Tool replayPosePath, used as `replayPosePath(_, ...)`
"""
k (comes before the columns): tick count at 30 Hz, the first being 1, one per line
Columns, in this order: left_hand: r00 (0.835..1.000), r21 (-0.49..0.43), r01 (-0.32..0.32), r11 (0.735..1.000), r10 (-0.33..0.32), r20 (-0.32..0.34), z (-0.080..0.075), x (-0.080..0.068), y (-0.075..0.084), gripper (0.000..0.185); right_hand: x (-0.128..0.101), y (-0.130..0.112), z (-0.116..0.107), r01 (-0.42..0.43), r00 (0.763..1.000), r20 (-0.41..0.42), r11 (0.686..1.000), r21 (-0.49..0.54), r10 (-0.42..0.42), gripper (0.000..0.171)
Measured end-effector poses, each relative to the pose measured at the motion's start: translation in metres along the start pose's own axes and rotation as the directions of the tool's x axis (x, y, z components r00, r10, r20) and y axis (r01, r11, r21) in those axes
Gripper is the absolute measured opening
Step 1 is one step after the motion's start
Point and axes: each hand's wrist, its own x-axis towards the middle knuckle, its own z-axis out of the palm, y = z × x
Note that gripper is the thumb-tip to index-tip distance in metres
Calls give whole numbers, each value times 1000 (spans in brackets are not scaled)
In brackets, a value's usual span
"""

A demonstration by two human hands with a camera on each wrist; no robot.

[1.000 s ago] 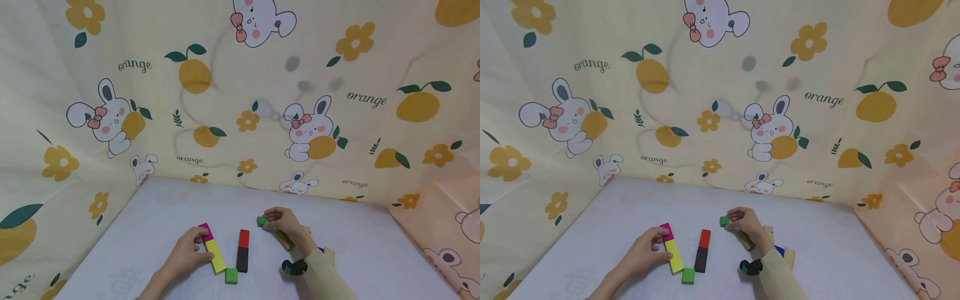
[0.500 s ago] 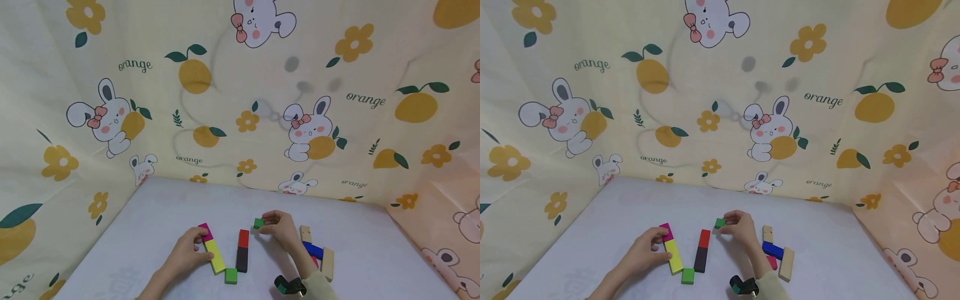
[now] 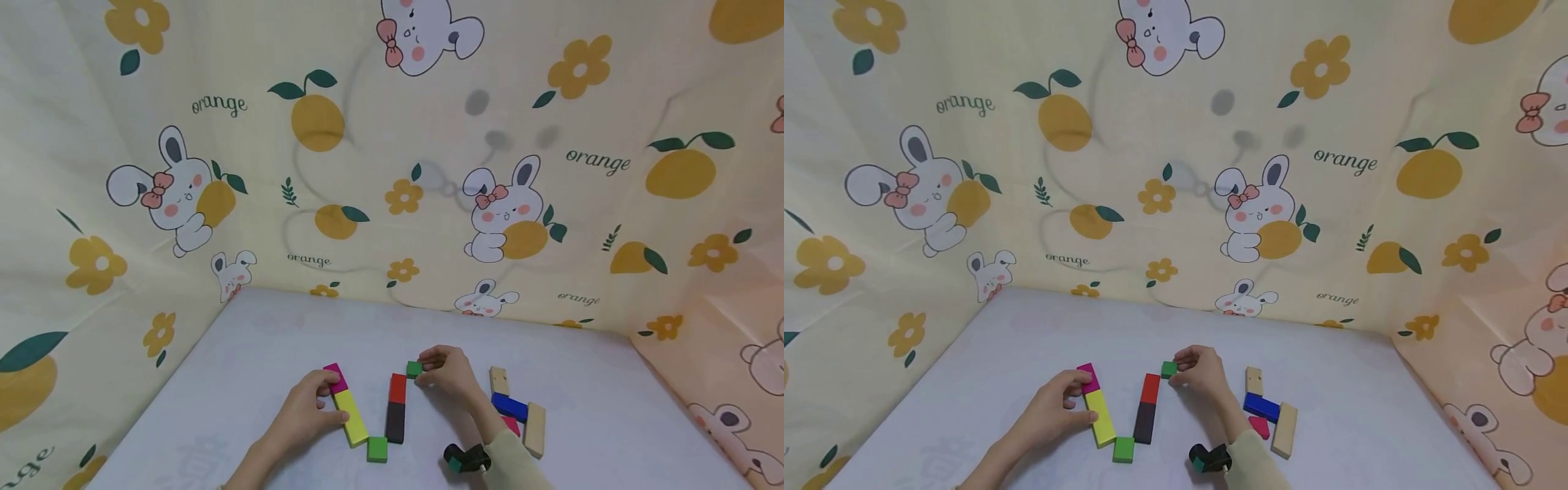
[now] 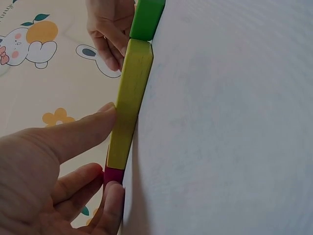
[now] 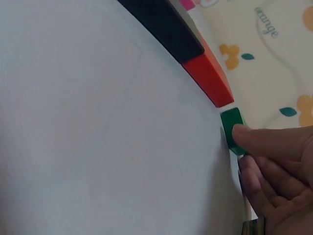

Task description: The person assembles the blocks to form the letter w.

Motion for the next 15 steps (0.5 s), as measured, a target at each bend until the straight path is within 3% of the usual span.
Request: replayPosePath(15, 1000, 6, 3, 1000, -3, -1, 1, 1, 0, 62, 3, 7, -5, 43, 996, 71, 996, 72, -48, 35)
